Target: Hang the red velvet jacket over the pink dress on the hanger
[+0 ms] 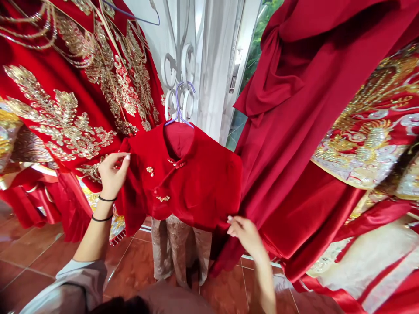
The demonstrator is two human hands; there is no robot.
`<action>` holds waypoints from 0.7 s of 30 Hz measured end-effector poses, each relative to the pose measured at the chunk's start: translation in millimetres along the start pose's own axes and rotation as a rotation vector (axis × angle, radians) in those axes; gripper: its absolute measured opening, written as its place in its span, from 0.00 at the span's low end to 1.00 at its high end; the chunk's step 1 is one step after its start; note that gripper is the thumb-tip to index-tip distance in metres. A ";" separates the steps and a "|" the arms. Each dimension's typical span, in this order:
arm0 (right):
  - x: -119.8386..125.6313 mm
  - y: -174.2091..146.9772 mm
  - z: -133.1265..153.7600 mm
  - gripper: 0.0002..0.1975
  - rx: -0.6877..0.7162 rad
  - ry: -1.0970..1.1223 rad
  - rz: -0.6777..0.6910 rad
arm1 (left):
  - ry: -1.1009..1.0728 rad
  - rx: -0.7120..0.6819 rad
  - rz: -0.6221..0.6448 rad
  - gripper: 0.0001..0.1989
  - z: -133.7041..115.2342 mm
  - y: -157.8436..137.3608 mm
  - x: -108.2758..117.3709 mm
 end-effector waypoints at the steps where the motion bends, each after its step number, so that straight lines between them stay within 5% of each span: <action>1: 18.1 -1.4 22.7 0.25 0.077 0.071 -0.042 | 0.045 -0.011 -0.041 0.16 -0.5 2.4 1.4; 3: 46.5 -1.2 73.0 0.21 0.264 0.105 -0.309 | 0.124 -0.008 -0.091 0.19 -6.9 3.6 -5.0; 5: 52.6 5.3 121.9 0.18 0.480 -0.009 -0.635 | 0.188 0.037 -0.088 0.37 -17.7 0.1 -22.0; 7: 29.2 20.2 158.7 0.27 0.628 -0.258 -0.790 | 0.226 0.103 -0.030 0.59 -27.4 -6.1 -43.2; 9: -13.9 40.1 174.1 0.46 0.582 -0.464 -0.780 | 0.225 0.158 0.012 0.69 -29.9 -11.5 -59.3; 11: -57.0 56.3 169.0 0.55 0.428 -0.561 -0.741 | 0.194 0.179 -0.011 0.66 -22.4 -12.7 -63.2; 14: -79.9 66.8 142.6 0.43 0.259 -0.576 -0.750 | 0.095 0.137 -0.033 0.45 3.2 -2.5 -46.9; 16: -53.9 70.8 127.5 0.34 0.283 -0.485 -0.806 | 0.005 0.087 -0.007 0.26 21.5 13.7 -27.0; 18: -4.1 82.6 121.0 0.32 0.422 -0.306 -0.794 | -0.073 0.058 -0.003 0.18 35.7 37.0 -6.4; 21: 72.4 124.5 123.4 0.20 0.469 0.105 -0.510 | -0.275 0.129 0.134 0.15 51.5 76.2 8.9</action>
Point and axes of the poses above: each hand's wrist, its own y-axis towards the middle knuckle, its own x-axis out of the back of the hand, z = x × y, the point moved 2 cm from there along y, towards the middle knuckle, and after that the axes turned 1 degree about -y, right-handed, at the moved point
